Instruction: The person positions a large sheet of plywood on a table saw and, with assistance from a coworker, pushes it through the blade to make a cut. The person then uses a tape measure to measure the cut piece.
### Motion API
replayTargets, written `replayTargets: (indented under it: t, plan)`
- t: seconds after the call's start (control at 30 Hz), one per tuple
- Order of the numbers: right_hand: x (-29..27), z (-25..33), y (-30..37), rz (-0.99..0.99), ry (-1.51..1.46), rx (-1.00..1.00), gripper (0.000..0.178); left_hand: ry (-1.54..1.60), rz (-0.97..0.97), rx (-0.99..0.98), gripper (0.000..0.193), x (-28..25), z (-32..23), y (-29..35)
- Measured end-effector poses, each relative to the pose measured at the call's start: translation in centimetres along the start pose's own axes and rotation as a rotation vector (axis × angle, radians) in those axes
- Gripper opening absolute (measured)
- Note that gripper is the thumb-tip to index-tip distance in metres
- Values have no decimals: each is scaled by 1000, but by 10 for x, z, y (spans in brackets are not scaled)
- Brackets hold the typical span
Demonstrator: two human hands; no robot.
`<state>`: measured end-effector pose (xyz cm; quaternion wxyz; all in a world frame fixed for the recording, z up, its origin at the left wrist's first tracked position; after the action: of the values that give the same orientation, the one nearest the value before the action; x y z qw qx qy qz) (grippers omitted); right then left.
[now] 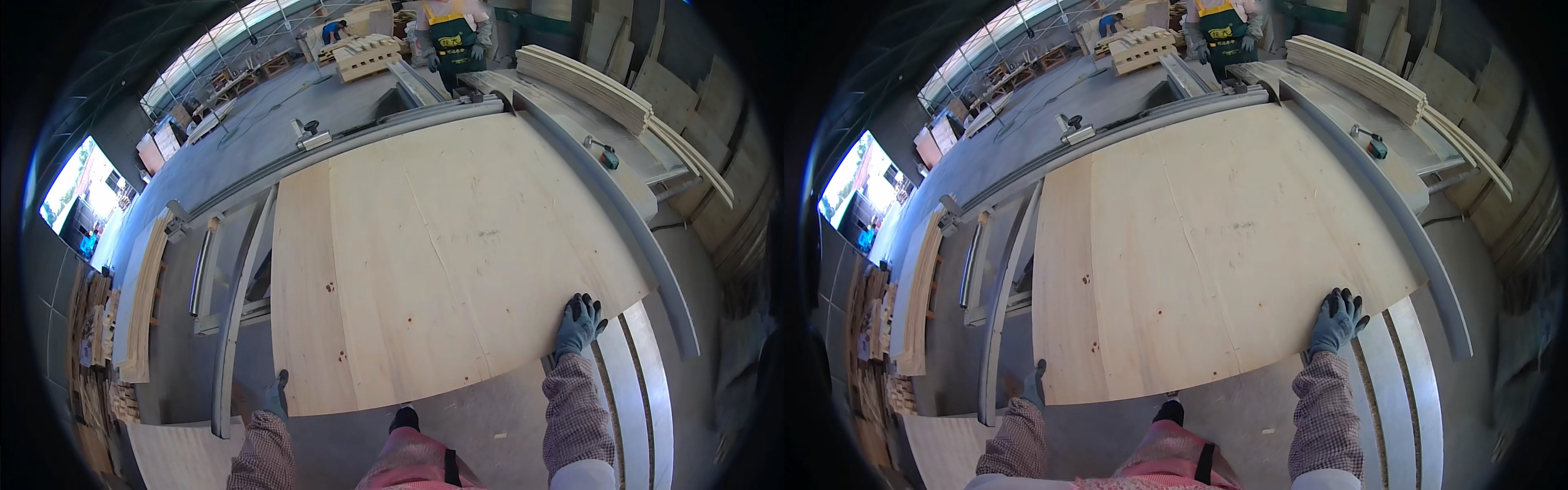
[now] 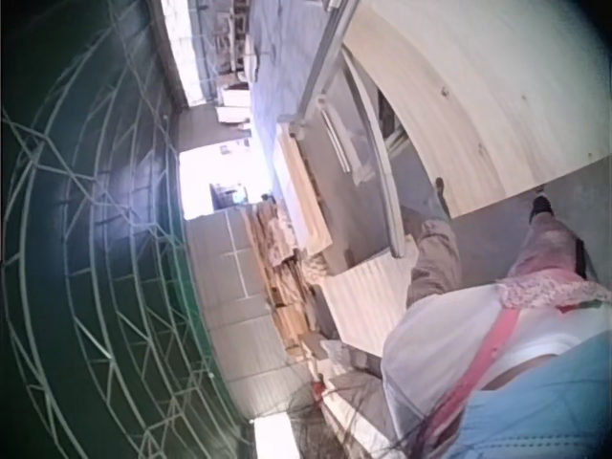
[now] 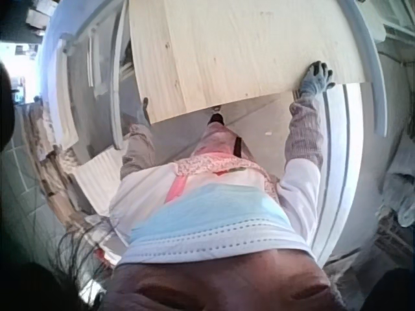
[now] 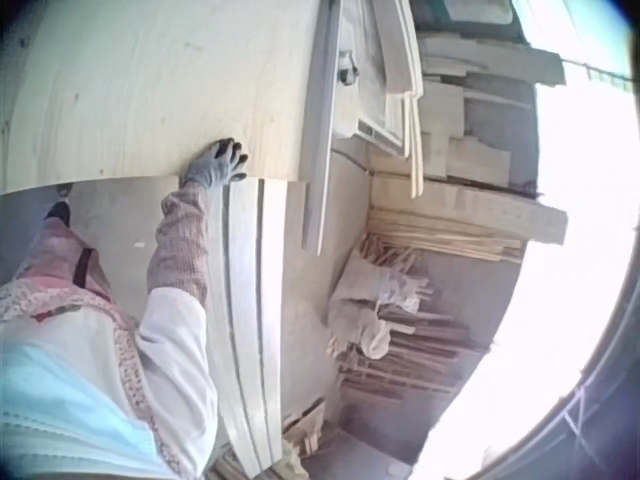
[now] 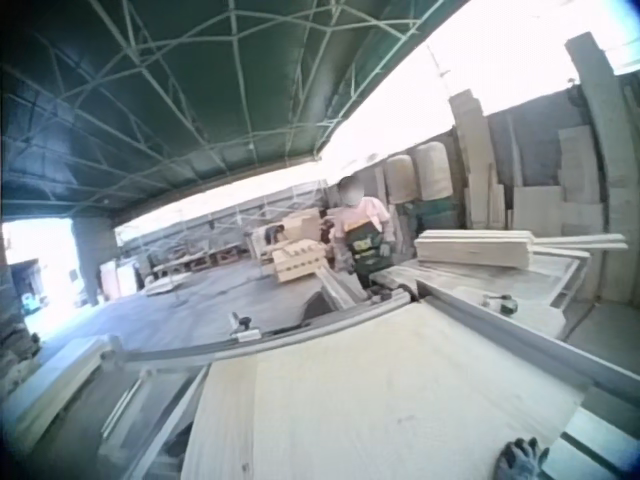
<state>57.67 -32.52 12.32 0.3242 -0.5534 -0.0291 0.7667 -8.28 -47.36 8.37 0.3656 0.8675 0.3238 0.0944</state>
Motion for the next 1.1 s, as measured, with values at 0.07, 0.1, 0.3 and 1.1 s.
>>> replayTargets:
  t: [0.07, 0.1, 0.3, 1.1]
  plan:
    - [0, -5, -1, -12, 10, 3, 31, -34, -13, 69, 52, 11, -3, 9]
    - [1, -5, 0, -13, 21, 3, 31, -6, 5, 64, 51, 12, -2, 10]
    - [-2, 4, 0, 23, 53, 24, 31, -89, -74, 210, 51, -6, 5, -8]
    - [0, 6, 3, 37, 119, 26, 33, -185, -120, 250, 58, -4, -4, -2]
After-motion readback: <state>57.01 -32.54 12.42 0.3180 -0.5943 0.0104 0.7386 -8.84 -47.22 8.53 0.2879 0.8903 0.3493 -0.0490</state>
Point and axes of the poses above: each hand's wrist, its own y-axis away from the middle knuckle, its own x-axis out of the palm, z = x × y, the point moved 3 cm from there along -y, towards the middle knuckle, and after that the axes turned 12 degrees about -x, right-handed, at the moved point
